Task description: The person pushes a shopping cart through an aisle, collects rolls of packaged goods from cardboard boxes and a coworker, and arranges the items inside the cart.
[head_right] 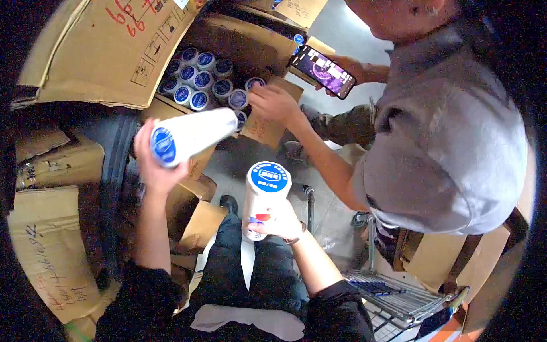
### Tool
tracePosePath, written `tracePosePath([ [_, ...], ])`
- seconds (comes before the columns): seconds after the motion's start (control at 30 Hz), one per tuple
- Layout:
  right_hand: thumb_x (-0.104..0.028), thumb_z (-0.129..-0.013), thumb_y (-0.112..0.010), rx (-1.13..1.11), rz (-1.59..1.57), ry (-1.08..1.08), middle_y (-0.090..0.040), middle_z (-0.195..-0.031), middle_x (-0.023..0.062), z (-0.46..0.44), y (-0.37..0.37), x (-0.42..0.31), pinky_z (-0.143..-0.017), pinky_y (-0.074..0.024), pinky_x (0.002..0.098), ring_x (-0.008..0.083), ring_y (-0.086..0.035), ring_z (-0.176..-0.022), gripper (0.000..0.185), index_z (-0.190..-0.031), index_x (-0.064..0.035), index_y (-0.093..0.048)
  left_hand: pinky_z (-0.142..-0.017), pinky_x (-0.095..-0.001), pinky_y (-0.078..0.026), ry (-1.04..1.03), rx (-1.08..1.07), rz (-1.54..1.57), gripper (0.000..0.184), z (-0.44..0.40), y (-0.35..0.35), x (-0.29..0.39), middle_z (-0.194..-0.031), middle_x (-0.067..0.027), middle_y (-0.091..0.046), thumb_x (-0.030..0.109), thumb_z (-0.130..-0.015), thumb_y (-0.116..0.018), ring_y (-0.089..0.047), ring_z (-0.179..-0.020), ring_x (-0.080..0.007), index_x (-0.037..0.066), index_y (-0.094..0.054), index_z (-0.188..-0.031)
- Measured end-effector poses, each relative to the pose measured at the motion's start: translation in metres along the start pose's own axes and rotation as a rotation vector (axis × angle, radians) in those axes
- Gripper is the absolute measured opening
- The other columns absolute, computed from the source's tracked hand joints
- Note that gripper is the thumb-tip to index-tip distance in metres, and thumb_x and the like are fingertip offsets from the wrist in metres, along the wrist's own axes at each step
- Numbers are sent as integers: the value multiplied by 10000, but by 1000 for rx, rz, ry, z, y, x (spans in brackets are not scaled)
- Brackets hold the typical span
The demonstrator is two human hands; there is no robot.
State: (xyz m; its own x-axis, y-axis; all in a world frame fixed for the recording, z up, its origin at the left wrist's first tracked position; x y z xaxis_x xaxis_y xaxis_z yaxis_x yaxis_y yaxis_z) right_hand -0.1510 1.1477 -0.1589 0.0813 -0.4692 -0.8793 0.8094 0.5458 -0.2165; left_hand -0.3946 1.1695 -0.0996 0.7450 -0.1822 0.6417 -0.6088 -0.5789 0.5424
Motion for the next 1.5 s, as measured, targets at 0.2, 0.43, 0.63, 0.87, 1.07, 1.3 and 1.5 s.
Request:
tracePosePath([
  [0.2, -221, -422, -748, -141, -157, -98, -239, -1303, 128, -5, -21, 5, -937, -222, 296, 186, -284, -1150, 982, -1246, -32, -250, -832, -323, -398, 409, 21, 919, 895, 25, -7, -4, -1131, -202, -397, 251, -614, -636, -460, -991, -248, -23, -85, -1264],
  [0.43, -167, -551, -688, -152, -748, -172, -521, -1019, 81, -14, -17, 35, -795, -408, 296, 173, -513, -922, 644, -1107, -2, -408, -850, -344, -382, 976, -418, 1314, 821, 76, -102, -7, -1118, -244, -427, 411, -689, -502, -454, -1018, -273, 28, -86, -1284],
  [0.63, -144, -569, -661, -160, -737, -250, -540, -974, 102, -20, -17, 56, -777, -429, 306, 197, -538, -880, 617, -1106, 14, -401, -854, -345, -370, 1089, -385, 1417, 641, 83, -124, -30, -1097, -187, -472, 352, -739, -441, -476, -987, -253, 23, -232, -1249],
  [0.87, -171, -565, -650, -82, -738, -282, -524, -1005, 122, -27, -12, 57, -784, -426, 333, 218, -532, -898, 656, -1132, 13, -375, -812, -314, -391, 1115, -442, 1430, 582, 73, -134, -29, -1034, -143, -496, 367, -718, -467, -487, -939, -215, 25, -340, -1172],
  [1.07, -147, -585, -620, -139, -829, -301, -531, -987, 124, -31, -8, 62, -773, -431, 327, 213, -537, -888, 584, -1106, 6, -405, -809, -306, -390, 1154, -466, 1488, 546, 66, -140, -26, -1007, -118, -495, 358, -719, -476, -483, -923, -196, 28, -365, -1139],
  [1.3, -112, -594, -613, -16, -823, -284, -537, -980, 118, -34, -2, 75, -769, -436, 329, 219, -544, -869, 544, -1091, -3, -419, -821, -328, -387, 1354, -421, 1552, 468, 73, -141, -30, -1027, -105, -480, 338, -737, -475, -478, -929, -210, 61, -411, -1108],
  [1.5, -130, -621, -616, -63, -873, -302, -546, -977, 123, -26, -10, 56, -778, -441, 341, 231, -550, -876, 532, -1095, 7, -417, -782, -304, -394, 1323, -479, 1434, 422, 82, -140, -25, -956, -82, -529, 354, -714, -483, -499, -879, -189, 83, -470, -1038],
])
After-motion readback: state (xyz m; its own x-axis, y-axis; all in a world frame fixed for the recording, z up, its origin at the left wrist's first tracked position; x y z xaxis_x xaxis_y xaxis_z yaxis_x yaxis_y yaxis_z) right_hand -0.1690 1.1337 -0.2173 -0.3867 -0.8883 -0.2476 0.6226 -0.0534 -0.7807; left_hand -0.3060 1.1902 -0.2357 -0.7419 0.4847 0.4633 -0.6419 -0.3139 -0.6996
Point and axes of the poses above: each hand's wrist, its own z-axis away from the middle knuckle, its own y-axis out of the back of the hand, x = y × z, the point moved 7 cm from there along -z, towards the middle knuckle
